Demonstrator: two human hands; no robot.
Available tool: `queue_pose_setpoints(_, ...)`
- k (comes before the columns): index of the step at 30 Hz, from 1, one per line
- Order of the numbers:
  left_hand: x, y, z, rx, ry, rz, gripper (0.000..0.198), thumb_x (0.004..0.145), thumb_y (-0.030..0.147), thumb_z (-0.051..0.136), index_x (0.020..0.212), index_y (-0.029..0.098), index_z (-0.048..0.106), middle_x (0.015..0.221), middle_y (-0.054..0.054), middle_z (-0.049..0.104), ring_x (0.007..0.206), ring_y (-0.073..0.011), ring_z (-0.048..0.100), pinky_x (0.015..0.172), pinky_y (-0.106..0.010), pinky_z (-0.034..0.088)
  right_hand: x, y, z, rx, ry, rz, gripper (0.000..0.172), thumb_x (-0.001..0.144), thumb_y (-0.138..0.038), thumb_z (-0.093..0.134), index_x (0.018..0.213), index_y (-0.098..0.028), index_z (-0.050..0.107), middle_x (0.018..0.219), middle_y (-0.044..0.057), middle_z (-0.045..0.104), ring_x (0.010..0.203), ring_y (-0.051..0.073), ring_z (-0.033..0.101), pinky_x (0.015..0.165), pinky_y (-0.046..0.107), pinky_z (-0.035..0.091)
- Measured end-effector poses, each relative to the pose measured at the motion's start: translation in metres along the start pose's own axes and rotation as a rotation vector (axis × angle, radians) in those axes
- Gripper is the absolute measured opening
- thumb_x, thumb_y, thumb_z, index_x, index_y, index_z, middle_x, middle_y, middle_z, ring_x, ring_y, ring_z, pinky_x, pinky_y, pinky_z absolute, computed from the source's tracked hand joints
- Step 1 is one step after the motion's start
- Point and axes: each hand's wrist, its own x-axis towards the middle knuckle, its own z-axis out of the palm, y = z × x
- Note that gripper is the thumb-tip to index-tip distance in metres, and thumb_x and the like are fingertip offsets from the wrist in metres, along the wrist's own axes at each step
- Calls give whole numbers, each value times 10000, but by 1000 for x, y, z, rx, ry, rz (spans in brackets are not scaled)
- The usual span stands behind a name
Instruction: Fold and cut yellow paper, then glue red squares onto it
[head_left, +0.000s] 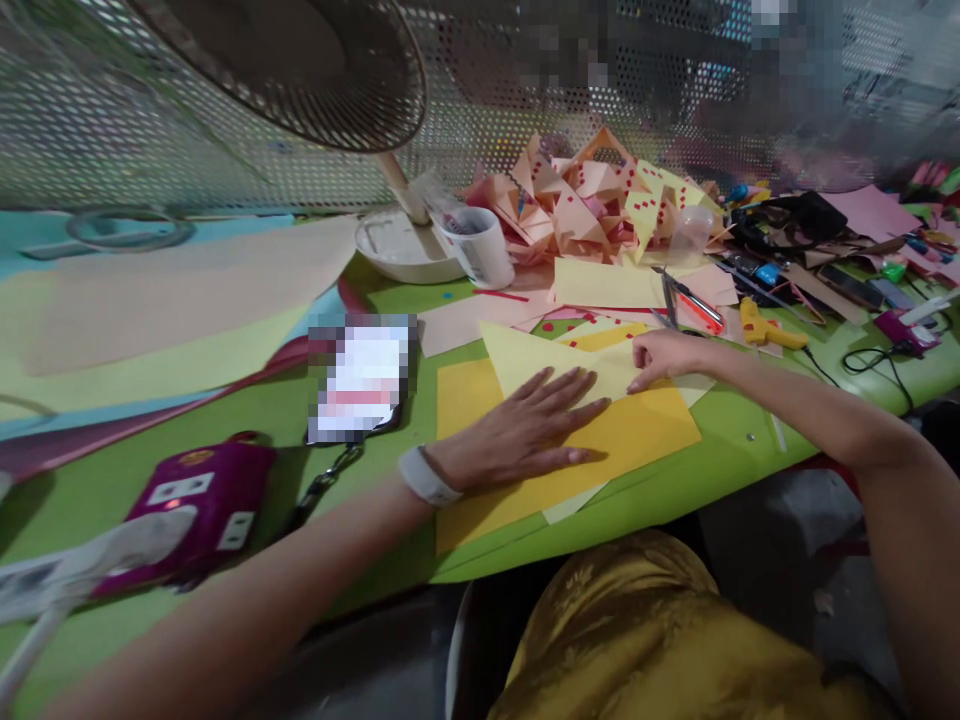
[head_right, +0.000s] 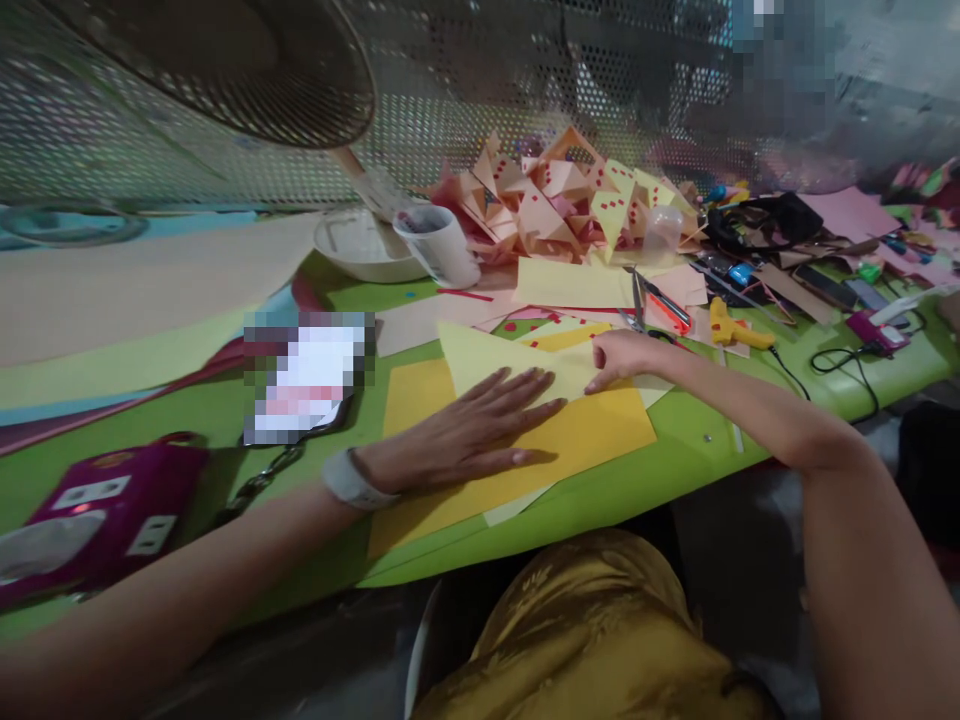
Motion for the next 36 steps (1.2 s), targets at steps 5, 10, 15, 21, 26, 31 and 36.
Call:
queue_pose_setpoints(5, -1, 3, 7, 36, 22, 20, 686, 989, 607, 339, 1584, 313, 165, 1668, -64, 128, 1530, -247, 126, 1239, -460, 54, -3, 12, -4, 131, -95, 49, 325, 701, -387, 828, 819, -170, 616, 804, 23, 668, 697, 152, 591, 594, 263, 395)
queue_pose_setpoints(10, -3, 0, 7, 43, 34, 27, 686, 991, 606, 335, 1585, 304, 169, 1668, -72, 136, 1528, -256, 136, 1235, -461, 67, -9, 31, -6, 355, -188, 127, 262, 765, -272, 786, 710, -171, 551, 607, -29, 605, 523, 90, 552, 565, 240, 446)
queue_pose_setpoints(15, -2, -2, 12, 40, 52, 30, 701, 981, 614, 361, 1584, 322, 153, 1667, -62, 141, 1525, -258, 153, 1234, -464, 80, -11, 42, -9, 411, -177, 126, 175, 749, -174, 758, 782, -175, 587, 580, -38, 599, 496, 104, 570, 536, 247, 464)
queue_pose_setpoints(21, -3, 1, 14, 46, 118, 7, 708, 978, 594, 407, 1583, 309, 174, 1652, -68, 211, 1515, -263, 195, 1234, -460, 108, -19, 24, -1, 338, 46, 26, 253, 755, -376, 764, 824, -180, 620, 834, 41, 707, 736, 159, 649, 615, 262, 446)
queue_pose_setpoints(26, -3, 3, 14, 70, 122, -35, 702, 983, 579, 411, 1583, 292, 186, 1648, -86, 221, 1522, -278, 161, 1231, -503, 102, -19, 4, 16, 96, 165, 10, 246, 719, -367, 792, 766, -187, 631, 807, 15, 691, 715, 152, 593, 582, 257, 358)
queue_pose_setpoints(31, -2, 3, 12, 114, 172, -53, 716, 981, 575, 416, 1587, 275, 179, 1646, -99, 232, 1522, -291, 157, 1231, -518, 110, -12, 1, 23, 265, 178, -107, 163, 768, -284, 736, 748, -169, 621, 742, 4, 657, 670, 125, 563, 594, 241, 355)
queue_pose_setpoints(36, -2, 1, 10, 182, 301, -97, 700, 998, 502, 430, 1593, 255, 157, 1643, -135, 228, 1517, -303, 178, 1233, -517, 113, -10, -2, 28, 385, 307, -274, 180, 807, -304, 703, 758, -164, 600, 765, 17, 641, 684, 127, 546, 643, 253, 372)
